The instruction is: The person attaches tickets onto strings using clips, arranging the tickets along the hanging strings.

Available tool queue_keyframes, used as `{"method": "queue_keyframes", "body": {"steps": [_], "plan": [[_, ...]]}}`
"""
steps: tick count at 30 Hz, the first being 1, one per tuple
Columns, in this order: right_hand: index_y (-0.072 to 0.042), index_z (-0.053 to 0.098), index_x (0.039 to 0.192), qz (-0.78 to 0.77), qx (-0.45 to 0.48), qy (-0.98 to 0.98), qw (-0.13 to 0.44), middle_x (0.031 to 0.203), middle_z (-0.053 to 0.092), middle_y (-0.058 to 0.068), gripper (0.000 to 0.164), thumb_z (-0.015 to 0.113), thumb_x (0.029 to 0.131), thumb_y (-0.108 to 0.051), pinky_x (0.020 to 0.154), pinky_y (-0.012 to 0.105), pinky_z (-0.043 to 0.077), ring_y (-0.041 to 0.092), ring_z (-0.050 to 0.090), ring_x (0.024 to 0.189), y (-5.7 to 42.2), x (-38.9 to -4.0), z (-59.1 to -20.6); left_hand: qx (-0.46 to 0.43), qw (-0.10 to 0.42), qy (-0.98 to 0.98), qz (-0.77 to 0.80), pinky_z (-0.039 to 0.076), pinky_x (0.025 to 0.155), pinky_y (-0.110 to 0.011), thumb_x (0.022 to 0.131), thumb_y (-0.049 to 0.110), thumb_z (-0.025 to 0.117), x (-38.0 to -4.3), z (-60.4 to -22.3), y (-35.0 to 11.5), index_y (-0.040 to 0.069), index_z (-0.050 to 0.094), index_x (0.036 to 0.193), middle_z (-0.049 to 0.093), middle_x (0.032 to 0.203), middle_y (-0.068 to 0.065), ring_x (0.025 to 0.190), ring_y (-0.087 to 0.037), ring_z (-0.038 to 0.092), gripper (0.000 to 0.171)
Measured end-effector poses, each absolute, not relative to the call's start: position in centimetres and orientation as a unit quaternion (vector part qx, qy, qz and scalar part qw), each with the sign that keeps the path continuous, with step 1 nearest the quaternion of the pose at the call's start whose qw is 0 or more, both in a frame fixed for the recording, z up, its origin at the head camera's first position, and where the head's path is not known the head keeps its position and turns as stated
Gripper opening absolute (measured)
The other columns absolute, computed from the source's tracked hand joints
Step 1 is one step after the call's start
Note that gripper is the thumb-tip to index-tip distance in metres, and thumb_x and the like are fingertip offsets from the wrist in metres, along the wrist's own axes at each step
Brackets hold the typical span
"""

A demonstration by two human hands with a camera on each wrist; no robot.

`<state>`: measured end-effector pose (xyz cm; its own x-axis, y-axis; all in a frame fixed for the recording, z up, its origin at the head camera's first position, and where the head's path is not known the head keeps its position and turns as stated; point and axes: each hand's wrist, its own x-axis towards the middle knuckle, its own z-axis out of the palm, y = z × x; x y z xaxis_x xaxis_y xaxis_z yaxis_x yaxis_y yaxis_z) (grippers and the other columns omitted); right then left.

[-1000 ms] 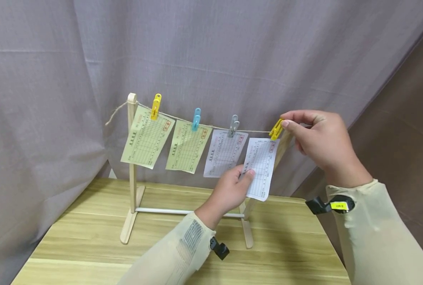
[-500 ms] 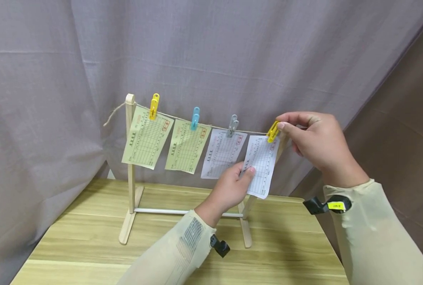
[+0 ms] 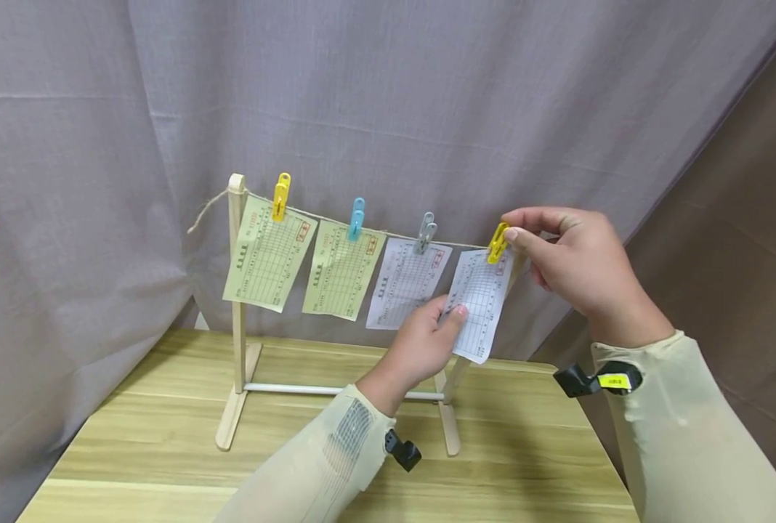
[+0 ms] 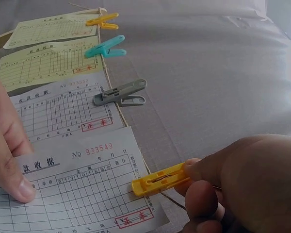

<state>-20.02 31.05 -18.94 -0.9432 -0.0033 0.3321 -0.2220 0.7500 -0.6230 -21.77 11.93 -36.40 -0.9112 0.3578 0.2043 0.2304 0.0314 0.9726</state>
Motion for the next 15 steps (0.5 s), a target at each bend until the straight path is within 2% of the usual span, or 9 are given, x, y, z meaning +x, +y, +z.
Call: {"method": "queue_keyframes", "body": {"steps": [8,15], "plan": [[-0.026,0.079,0.139,0.342,0.063,-0.926,0.149,0.107,0.077,0.004,0.032,0.075,0.110,-0.040,0.052,0.032,0.050,0.019,0.060,0.062,30.97,-20.10,-18.60,0.204,0.041,0.718,0.664,0.062,0.109,-0.041,0.119,0.044,0.053,-22.19,-35.97,12.17,0.027,0.065,0.155,0.078,0.144,0.002,0.124,-0.012,0.076,0.042],[-0.029,0.078,0.142,0.341,0.076,-0.925,0.147,0.112,0.078,0.002,0.036,0.076,0.109,-0.042,0.056,0.030,0.054,0.018,0.063,0.064,31.43,-20.41,-18.26,0.195,0.036,0.725,0.660,0.062,0.109,-0.042,0.119,0.045,0.053,-22.50,-35.52,12.40,0.027,0.065,0.156,0.080,0.141,0.001,0.122,-0.011,0.076,0.043]]}}
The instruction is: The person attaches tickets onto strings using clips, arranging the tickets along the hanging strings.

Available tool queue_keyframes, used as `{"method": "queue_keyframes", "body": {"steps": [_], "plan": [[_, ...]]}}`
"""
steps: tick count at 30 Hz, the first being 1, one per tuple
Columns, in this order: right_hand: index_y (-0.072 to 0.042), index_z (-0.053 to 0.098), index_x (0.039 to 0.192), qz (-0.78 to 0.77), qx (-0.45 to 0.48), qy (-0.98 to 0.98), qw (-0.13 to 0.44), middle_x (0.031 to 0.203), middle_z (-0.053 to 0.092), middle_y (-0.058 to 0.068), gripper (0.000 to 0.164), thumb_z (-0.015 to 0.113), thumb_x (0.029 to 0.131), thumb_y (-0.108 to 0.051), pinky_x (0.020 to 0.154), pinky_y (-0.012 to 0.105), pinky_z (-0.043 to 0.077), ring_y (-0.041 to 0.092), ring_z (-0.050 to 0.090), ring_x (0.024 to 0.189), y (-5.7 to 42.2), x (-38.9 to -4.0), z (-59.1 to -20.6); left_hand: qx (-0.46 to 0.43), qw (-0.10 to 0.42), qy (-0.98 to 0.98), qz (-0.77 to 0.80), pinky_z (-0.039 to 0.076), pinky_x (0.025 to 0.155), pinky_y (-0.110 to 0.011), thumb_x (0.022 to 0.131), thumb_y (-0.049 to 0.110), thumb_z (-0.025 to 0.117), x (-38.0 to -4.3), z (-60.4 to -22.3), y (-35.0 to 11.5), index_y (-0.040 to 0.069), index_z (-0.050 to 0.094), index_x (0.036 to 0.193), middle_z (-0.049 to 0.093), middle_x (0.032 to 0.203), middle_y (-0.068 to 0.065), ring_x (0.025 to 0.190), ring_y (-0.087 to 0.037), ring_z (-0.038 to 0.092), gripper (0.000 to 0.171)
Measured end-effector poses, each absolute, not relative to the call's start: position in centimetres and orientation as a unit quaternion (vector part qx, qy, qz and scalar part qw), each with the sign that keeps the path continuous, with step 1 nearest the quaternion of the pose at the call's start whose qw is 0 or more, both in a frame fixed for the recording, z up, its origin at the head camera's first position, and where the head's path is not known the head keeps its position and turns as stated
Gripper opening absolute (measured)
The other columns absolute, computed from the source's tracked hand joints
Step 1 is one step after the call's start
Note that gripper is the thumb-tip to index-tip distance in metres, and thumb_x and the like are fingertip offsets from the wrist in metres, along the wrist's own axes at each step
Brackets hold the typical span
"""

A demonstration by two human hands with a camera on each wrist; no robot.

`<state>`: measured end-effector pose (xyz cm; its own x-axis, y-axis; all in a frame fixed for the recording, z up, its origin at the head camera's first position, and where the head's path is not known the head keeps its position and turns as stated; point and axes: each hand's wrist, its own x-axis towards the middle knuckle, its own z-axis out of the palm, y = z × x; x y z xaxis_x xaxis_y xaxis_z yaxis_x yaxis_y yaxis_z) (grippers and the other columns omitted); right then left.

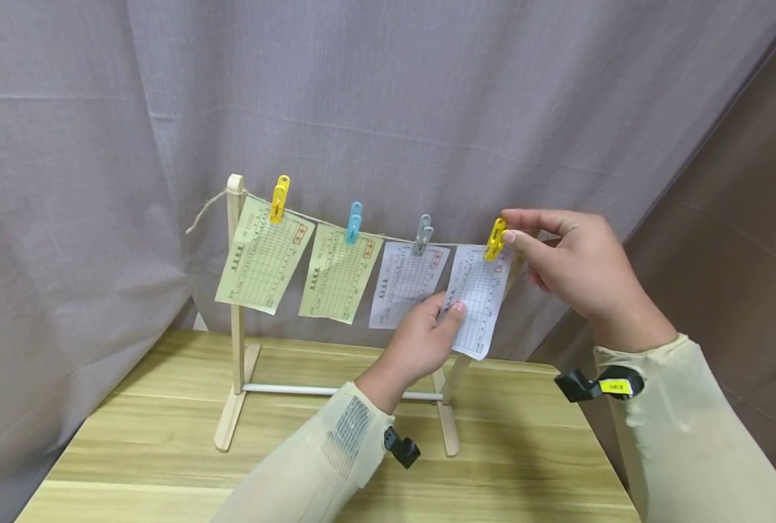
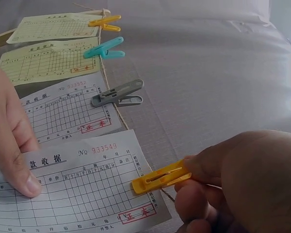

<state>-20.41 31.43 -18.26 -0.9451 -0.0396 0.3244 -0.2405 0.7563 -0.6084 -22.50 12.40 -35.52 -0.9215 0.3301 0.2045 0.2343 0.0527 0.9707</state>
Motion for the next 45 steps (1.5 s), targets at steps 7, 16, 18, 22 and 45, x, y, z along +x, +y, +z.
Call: {"method": "queue_keyframes", "body": {"steps": [7,16,18,22,45], "plan": [[-0.029,0.078,0.143,0.335,0.084,-0.926,0.150,0.119,0.077,0.004,0.036,0.076,0.108,-0.039,0.061,0.028,0.058,0.018,0.065,0.068,31.4,-20.4,-18.5,0.193,0.032,0.725,0.660,0.060,0.111,-0.043,0.119,0.043,0.054,-22.4,-35.6,12.4,0.025,0.065,0.156,0.079,0.143,0.000,0.125,-0.012,0.075,0.043],[-0.034,0.077,0.144,0.325,0.091,-0.929,0.153,0.126,0.078,-0.002,0.036,0.075,0.109,-0.041,0.065,0.028,0.062,0.019,0.068,0.073,30.9,-20.3,-18.6,0.196,0.041,0.704,0.681,0.064,0.103,-0.039,0.119,0.040,0.055,-22.7,-36.2,12.2,0.025,0.065,0.156,0.081,0.134,0.002,0.113,-0.008,0.078,0.041],[-0.035,0.075,0.147,0.323,0.090,-0.930,0.151,0.129,0.077,-0.001,0.038,0.073,0.109,-0.042,0.064,0.028,0.061,0.020,0.068,0.075,30.8,-20.3,-18.6,0.195,0.049,0.696,0.690,0.066,0.097,-0.040,0.119,0.038,0.056,-22.7,-36.4,12.2,0.023,0.065,0.155,0.082,0.131,0.001,0.107,-0.009,0.079,0.040],[-0.036,0.072,0.150,0.321,0.089,-0.931,0.153,0.136,0.075,-0.001,0.041,0.071,0.110,-0.044,0.066,0.027,0.061,0.021,0.069,0.078,30.7,-20.2,-18.6,0.188,0.068,0.680,0.705,0.069,0.093,-0.044,0.119,0.034,0.058,-22.8,-36.8,12.2,0.019,0.066,0.151,0.082,0.125,-0.001,0.103,-0.017,0.081,0.036],[-0.009,0.084,0.126,0.399,0.185,-0.829,0.346,0.113,0.078,-0.009,0.035,0.079,0.096,0.009,0.073,0.010,0.055,0.003,0.068,0.084,30.2,-13.4,-30.5,0.193,0.035,0.773,0.604,0.064,0.085,-0.034,0.112,0.044,0.068,-19.5,-42.2,5.8,0.029,0.073,0.129,0.077,0.116,0.013,0.101,-0.010,0.075,0.023]]}}
